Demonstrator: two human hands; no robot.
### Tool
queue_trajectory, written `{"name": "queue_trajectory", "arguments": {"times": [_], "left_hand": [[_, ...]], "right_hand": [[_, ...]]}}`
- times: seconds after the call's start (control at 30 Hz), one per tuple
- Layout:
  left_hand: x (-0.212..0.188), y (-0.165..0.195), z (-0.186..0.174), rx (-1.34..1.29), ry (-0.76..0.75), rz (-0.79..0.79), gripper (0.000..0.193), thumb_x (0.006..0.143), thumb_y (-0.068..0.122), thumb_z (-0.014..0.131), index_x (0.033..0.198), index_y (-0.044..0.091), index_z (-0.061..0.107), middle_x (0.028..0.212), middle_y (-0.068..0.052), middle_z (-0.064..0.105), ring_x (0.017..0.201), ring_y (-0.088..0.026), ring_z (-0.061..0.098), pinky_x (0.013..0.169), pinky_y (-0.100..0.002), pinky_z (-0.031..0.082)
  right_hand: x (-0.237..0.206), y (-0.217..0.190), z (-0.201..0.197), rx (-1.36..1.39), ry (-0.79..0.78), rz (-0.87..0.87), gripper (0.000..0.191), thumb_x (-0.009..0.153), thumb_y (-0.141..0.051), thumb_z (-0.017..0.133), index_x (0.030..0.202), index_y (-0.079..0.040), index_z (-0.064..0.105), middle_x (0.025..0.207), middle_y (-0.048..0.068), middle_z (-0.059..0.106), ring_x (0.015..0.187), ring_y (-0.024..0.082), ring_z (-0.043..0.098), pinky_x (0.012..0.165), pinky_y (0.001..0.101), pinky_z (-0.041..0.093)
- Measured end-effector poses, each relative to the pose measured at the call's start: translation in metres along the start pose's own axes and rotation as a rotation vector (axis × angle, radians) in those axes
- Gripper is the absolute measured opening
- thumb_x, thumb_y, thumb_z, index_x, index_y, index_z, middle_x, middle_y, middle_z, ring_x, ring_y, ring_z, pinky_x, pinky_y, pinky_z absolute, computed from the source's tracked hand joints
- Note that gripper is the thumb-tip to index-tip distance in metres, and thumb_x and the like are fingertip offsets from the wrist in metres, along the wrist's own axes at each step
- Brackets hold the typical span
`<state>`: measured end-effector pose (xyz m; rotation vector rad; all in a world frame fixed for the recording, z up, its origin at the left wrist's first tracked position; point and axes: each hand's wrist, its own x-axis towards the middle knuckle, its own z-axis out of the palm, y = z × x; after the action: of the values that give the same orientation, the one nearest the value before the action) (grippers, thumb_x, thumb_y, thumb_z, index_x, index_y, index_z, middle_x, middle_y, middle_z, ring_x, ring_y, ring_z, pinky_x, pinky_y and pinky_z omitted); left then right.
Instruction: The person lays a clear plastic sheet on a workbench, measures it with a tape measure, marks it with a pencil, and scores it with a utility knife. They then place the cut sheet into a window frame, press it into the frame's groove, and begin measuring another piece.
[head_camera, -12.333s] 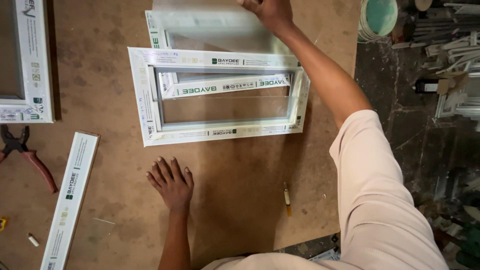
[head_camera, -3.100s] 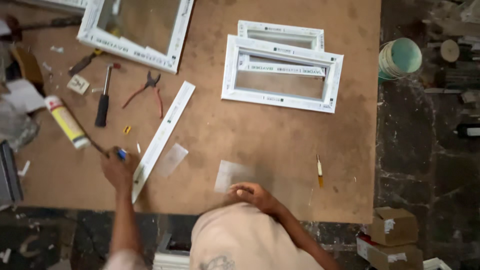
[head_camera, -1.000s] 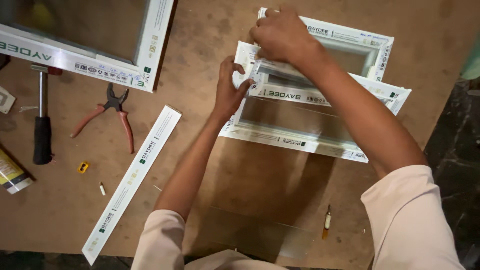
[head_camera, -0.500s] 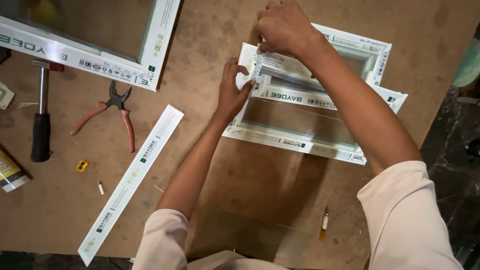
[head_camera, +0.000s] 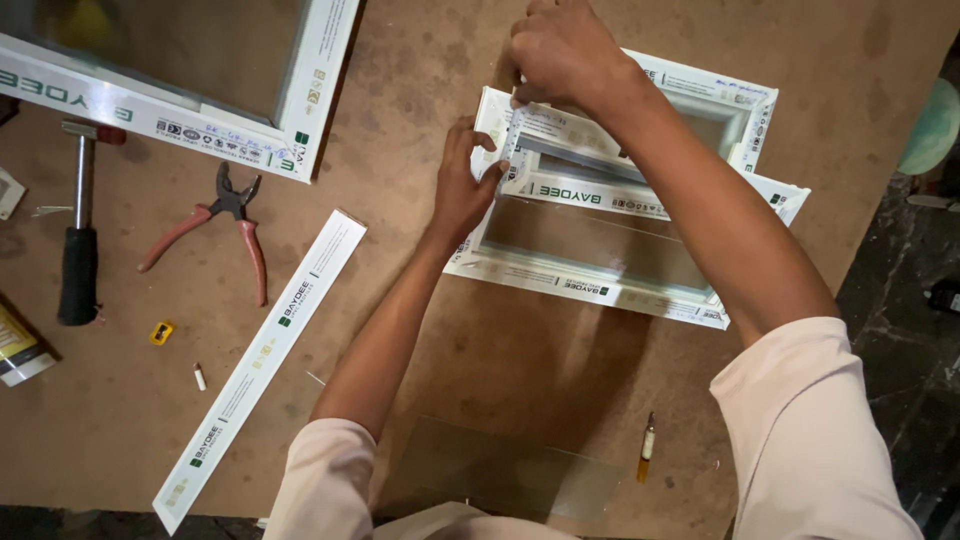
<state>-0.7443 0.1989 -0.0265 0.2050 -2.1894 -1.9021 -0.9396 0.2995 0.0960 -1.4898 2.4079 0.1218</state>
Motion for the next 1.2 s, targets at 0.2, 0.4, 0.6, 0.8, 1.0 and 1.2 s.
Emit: {"name": "queue_trajectory", "arguments": {"times": [0.2,0.4,0.6,0.8,1.0,1.2], "left_hand": [[0.000,-0.001,0.001,0.002,0.006,0.006,0.031,0.088,0.002,0.077,0.107,0.007,0.053,0.143,-0.018,0.051,0.138,-0.041,0.051,0.111,-0.045,0.045],[0.000,0.000,0.001,0.004,0.008,0.015,0.031,0.088,0.002,0.077,0.107,0.007,0.053,0.143,-0.019,0.052,0.137,-0.041,0.051,0.111,-0.045,0.044],[0.000,0.003,0.000,-0.002,-0.002,-0.019,0.030,0.089,0.003,0.076,0.108,0.008,0.053,0.144,-0.018,0.051,0.138,-0.041,0.051,0.111,-0.045,0.045],[0.000,0.004,0.000,0.019,0.001,-0.006,0.030,0.090,0.004,0.077,0.108,0.008,0.053,0.146,-0.019,0.049,0.140,-0.042,0.048,0.110,-0.046,0.045],[0.000,0.006,0.000,0.018,0.004,-0.008,0.030,0.090,0.004,0.077,0.108,0.008,0.053,0.144,-0.018,0.051,0.137,-0.041,0.051,0.108,-0.045,0.047],[0.000,0.004,0.002,0.067,0.005,-0.039,0.030,0.089,0.007,0.076,0.108,0.010,0.053,0.144,-0.017,0.051,0.135,-0.041,0.053,0.104,-0.045,0.048]], "right_hand": [[0.003,0.002,0.006,-0.049,-0.004,-0.003,0.031,0.066,-0.037,0.090,0.091,-0.020,0.084,0.089,0.005,0.076,0.102,0.028,0.067,0.091,0.0501,0.044],[0.005,0.004,0.009,-0.061,-0.002,-0.001,0.030,0.066,-0.038,0.090,0.089,-0.020,0.084,0.089,0.006,0.076,0.104,0.028,0.067,0.095,0.0493,0.043],[0.005,0.005,0.010,-0.071,-0.022,0.010,0.030,0.065,-0.038,0.090,0.089,-0.020,0.084,0.088,0.006,0.076,0.105,0.029,0.066,0.096,0.0499,0.042],[0.006,0.005,0.011,-0.084,0.007,0.002,0.030,0.064,-0.038,0.090,0.088,-0.020,0.084,0.089,0.004,0.076,0.105,0.028,0.065,0.097,0.0486,0.042],[0.007,0.005,0.013,-0.110,-0.011,0.002,0.028,0.065,-0.040,0.090,0.085,-0.021,0.083,0.088,0.003,0.075,0.103,0.025,0.065,0.095,0.0480,0.042],[0.008,0.010,0.018,-0.118,0.020,-0.037,0.024,0.066,-0.040,0.089,0.085,-0.025,0.083,0.088,0.001,0.074,0.102,0.024,0.065,0.090,0.0459,0.046]]}}
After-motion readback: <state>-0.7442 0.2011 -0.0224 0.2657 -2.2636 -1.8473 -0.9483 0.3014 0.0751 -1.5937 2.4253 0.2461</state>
